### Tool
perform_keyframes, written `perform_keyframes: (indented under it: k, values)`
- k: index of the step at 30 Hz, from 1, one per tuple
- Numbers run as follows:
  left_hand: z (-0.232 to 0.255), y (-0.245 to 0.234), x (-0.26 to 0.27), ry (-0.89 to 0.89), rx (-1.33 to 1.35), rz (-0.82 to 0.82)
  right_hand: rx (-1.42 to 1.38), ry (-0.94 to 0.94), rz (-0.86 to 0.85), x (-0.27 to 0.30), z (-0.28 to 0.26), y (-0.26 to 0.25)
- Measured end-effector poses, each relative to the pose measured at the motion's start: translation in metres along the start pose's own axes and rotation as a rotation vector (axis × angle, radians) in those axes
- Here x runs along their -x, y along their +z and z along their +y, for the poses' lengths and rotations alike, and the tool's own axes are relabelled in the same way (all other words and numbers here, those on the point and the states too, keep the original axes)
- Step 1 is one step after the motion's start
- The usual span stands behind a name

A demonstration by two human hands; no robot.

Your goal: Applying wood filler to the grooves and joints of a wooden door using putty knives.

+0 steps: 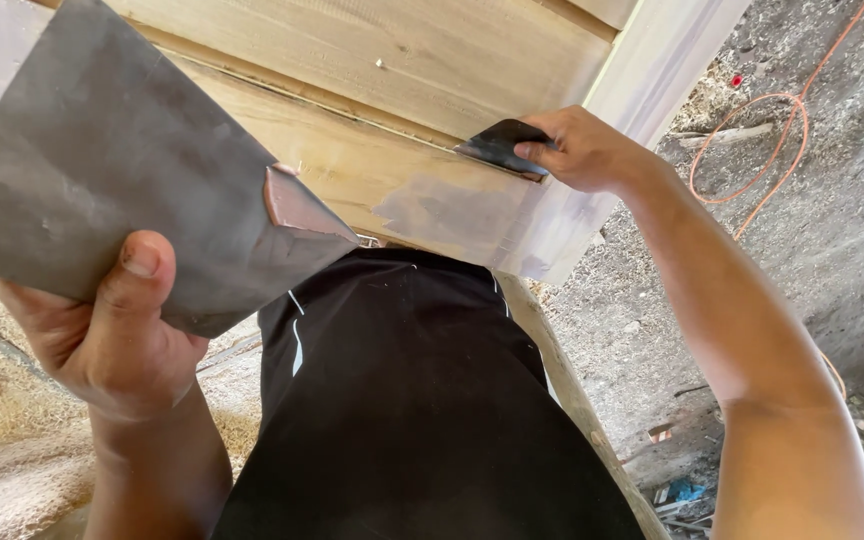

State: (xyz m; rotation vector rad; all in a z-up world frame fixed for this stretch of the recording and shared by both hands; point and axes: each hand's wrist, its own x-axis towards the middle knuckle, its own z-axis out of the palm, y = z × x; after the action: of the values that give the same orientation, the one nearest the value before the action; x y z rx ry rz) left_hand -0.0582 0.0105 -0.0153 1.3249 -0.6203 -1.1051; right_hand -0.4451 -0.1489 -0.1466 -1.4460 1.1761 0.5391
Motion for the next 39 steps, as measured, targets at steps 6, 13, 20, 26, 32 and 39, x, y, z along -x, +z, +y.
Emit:
perform_keyframes:
  k: [6,13,20,26,32,39]
  values:
    - [-0.002,0.001,0.002,-0.028,0.024,-0.010,0.041,0.078,-0.018,0.007,-0.017,0.001]
    - [0.000,-0.004,0.001,0.002,-0.014,0.013,0.001,-0.052,0.044,0.001,-0.006,-0.012]
    - [0.001,-0.005,-0.001,0.017,-0.039,0.021,0.164,-0.304,0.122,-0.013,0.015,-0.002]
    - [-0.005,-0.007,0.002,0.047,-0.064,0.017,0.114,-0.324,0.111,-0.011,0.016,-0.001]
    - [-0.003,-0.006,0.007,0.021,-0.046,0.011,0.085,-0.086,0.041,-0.008,0.002,0.001]
    - [-0.003,-0.009,0.009,0.046,-0.065,0.024,0.169,-0.131,0.054,-0.003,0.003,0.005]
